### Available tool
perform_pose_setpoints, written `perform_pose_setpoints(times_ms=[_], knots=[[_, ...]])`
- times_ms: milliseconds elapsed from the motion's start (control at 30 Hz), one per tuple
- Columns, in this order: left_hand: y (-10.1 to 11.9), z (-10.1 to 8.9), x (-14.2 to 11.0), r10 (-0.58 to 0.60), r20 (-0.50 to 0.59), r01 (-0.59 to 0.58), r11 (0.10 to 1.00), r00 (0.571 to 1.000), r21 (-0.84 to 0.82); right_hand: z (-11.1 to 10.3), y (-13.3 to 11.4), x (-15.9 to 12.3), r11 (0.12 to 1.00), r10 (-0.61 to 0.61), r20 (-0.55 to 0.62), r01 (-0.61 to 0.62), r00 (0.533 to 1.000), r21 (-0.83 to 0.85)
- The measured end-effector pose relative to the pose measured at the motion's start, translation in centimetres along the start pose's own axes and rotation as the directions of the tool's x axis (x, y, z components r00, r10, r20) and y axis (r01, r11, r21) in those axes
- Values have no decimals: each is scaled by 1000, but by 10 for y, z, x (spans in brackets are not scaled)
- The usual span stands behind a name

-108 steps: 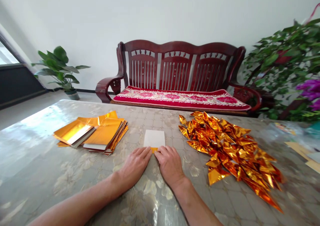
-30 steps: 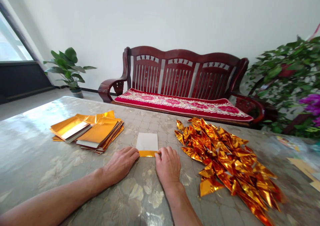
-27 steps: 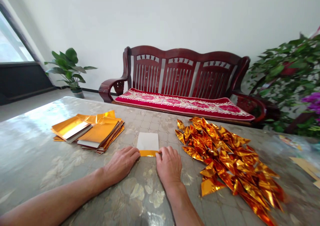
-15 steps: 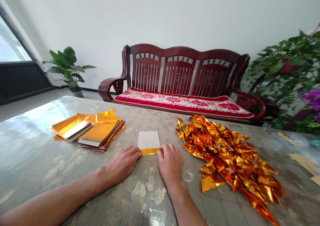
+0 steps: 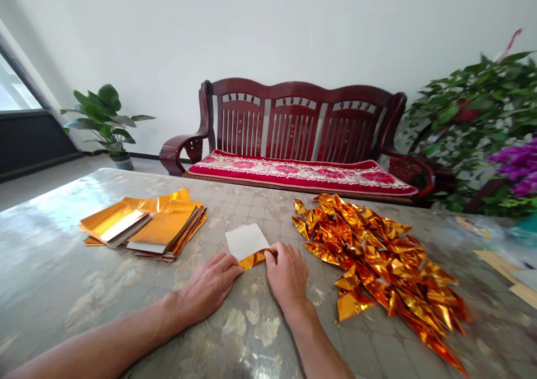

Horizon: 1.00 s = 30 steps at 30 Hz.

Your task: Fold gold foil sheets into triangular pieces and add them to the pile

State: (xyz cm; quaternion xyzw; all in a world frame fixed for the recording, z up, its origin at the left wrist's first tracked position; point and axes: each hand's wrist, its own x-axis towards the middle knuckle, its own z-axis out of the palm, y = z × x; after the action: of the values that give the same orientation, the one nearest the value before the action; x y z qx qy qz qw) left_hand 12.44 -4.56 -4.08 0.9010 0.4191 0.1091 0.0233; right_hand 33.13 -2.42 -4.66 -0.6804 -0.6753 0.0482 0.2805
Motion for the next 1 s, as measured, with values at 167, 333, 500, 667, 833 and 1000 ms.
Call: perform_pose_setpoints(times_ms=[167, 333, 500, 667, 833, 1000], knots=[[0, 2, 2, 22, -21, -22, 1000, 1000, -7, 10, 1, -1, 918, 119, -1, -110, 993, 381], [0, 1, 4, 32, -169, -58, 987, 985, -147, 11, -2, -2, 880, 52, -249, 74, 967, 469], [0, -8, 7, 93, -507, -204, 964, 857, -168, -6, -15, -11, 919, -288, -483, 380, 827, 104], [3, -13, 11, 91, -473, -204, 960, 876, -194, -16, -32, -24, 860, -496, -354, 505, 793, -73], [-2, -10, 15, -133, -515, -179, 840, 847, -512, -17, -28, -23, 879, -463, -274, 476, 843, -20], [-14, -1, 22, -291, -478, -195, 651, 829, -734, -19, -17, -18, 880, -473, -232, 471, 850, -68]])
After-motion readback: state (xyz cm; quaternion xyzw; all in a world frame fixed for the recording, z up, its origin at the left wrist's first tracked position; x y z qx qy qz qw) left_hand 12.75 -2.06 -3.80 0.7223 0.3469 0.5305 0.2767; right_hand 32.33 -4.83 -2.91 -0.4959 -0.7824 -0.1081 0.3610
